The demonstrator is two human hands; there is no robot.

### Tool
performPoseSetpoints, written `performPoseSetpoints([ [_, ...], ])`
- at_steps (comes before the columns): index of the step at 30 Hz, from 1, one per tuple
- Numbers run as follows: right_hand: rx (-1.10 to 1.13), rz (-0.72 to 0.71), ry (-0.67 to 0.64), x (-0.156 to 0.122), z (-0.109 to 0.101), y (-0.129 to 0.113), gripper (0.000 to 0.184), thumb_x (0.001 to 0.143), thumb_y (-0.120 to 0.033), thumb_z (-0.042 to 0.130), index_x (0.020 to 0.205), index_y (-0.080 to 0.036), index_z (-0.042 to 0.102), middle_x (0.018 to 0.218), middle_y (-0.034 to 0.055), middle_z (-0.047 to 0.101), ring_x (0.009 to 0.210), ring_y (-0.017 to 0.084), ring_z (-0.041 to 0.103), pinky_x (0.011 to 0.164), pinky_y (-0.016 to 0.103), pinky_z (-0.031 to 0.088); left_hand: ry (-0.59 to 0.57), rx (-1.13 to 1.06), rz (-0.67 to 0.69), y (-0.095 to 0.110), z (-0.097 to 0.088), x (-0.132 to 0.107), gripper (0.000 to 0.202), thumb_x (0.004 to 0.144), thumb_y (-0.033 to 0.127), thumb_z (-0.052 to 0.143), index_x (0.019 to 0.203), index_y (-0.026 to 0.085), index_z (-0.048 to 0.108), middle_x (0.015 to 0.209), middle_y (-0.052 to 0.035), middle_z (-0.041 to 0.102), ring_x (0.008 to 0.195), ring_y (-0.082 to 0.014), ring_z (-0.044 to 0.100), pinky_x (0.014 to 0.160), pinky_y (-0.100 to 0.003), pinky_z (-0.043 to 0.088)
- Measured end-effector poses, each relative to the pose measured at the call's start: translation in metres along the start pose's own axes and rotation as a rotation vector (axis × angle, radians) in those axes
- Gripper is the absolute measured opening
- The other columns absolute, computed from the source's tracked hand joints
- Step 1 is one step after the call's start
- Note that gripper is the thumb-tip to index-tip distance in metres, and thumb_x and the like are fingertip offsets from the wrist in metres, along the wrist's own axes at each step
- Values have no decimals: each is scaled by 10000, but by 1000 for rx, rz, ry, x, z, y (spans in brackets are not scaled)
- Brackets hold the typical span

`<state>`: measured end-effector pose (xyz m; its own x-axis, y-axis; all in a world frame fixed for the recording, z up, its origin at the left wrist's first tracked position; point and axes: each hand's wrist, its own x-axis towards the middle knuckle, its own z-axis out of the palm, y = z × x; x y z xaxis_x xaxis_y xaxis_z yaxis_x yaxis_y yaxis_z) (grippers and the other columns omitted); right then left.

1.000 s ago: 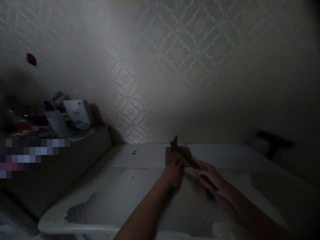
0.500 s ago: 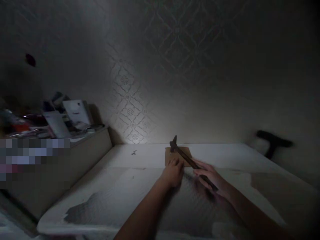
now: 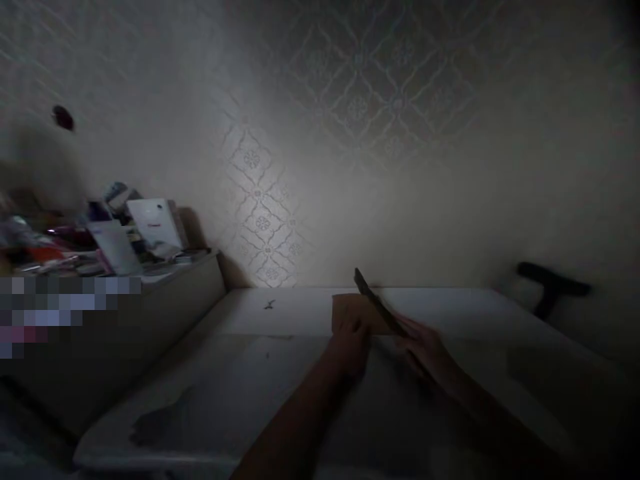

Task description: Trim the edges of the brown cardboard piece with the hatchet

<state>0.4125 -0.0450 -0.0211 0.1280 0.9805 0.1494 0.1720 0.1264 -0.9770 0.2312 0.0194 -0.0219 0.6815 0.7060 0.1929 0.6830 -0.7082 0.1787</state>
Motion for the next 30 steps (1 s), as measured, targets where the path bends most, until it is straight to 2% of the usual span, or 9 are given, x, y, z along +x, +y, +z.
performPoseSetpoints([
  [2, -169, -86, 112, 2, -6, 2, 598, 740, -329, 565, 1320, -187, 531, 999, 67, 710, 415, 104, 519, 399, 262, 415, 1, 1, 6, 1, -1, 0, 463, 929, 248, 377, 1364, 103, 440, 1420, -198, 423, 1347, -315, 343, 1119, -482, 252],
  [4, -386, -157, 224, 3, -14, 5, 520, 749, -287, 551, 1259, -192, 583, 1156, 89, 677, 722, 196, 665, 618, 302, 510, -17, 3, 5, 3, -4, -1, 455, 932, 245, 367, 1358, 109, 448, 1420, -190, 427, 1347, -310, 343, 1114, -482, 262],
  [7, -738, -72, 347, 3, -25, 7, 469, 794, -260, 490, 1246, -183, 591, 1112, 109, 701, 966, 274, 660, 802, 356, 491, -43, 20, -15, 6, -8, -2, 460, 946, 258, 338, 1373, 116, 433, 1437, -179, 411, 1351, -302, 341, 1114, -468, 269],
  [10, -1004, 59, 397, 1, -35, 8, 452, 829, -272, 451, 1252, -190, 589, 1056, 120, 721, 914, 298, 678, 765, 376, 490, -53, 33, -33, 7, -9, -3, 473, 950, 260, 335, 1391, 105, 414, 1440, -184, 405, 1348, -297, 348, 1116, -442, 274],
  [14, -1190, 165, 380, -2, -44, 5, 456, 842, -328, 429, 1248, -204, 597, 1033, 136, 722, 874, 335, 685, 681, 404, 495, -36, 42, -29, 6, -6, -2, 461, 927, 246, 387, 1371, 132, 440, 1432, -161, 423, 1344, -290, 355, 1116, -438, 281],
  [20, -1273, 154, 343, -5, -48, 6, 409, 823, -254, 417, 1165, -213, 637, 1000, 131, 716, 857, 320, 685, 623, 394, 500, -19, 30, -26, 5, -3, -2, 462, 933, 261, 379, 1370, 120, 439, 1430, -179, 421, 1337, -303, 364, 1107, -471, 288],
  [23, -1350, 40, 371, -4, -49, 11, 388, 827, -253, 420, 1108, -148, 664, 936, 174, 701, 827, 338, 672, 639, 432, 513, 17, 33, -13, 7, -6, -2, 440, 913, 236, 407, 1330, 117, 483, 1397, -180, 457, 1318, -302, 388, 1098, -470, 302],
  [27, -1322, -302, 413, 2, -38, 20, 404, 844, -265, 419, 1136, -112, 652, 1055, 204, 668, 942, 350, 635, 784, 505, 517, 136, -61, 52, 9, -12, -2, 398, 877, 184, 444, 1257, 182, 558, 1324, -114, 540, 1250, -259, 460, 1079, -438, 344],
  [30, -1110, -570, 219, 6, -19, 31, 435, 888, -305, 399, 1249, -150, 587, 1228, 163, 621, 1153, 306, 560, 974, 491, 463, 236, -158, 84, 10, -14, 0, 362, 860, 167, 457, 1189, 182, 607, 1240, -102, 599, 1152, -234, 534, 1026, -395, 411],
])
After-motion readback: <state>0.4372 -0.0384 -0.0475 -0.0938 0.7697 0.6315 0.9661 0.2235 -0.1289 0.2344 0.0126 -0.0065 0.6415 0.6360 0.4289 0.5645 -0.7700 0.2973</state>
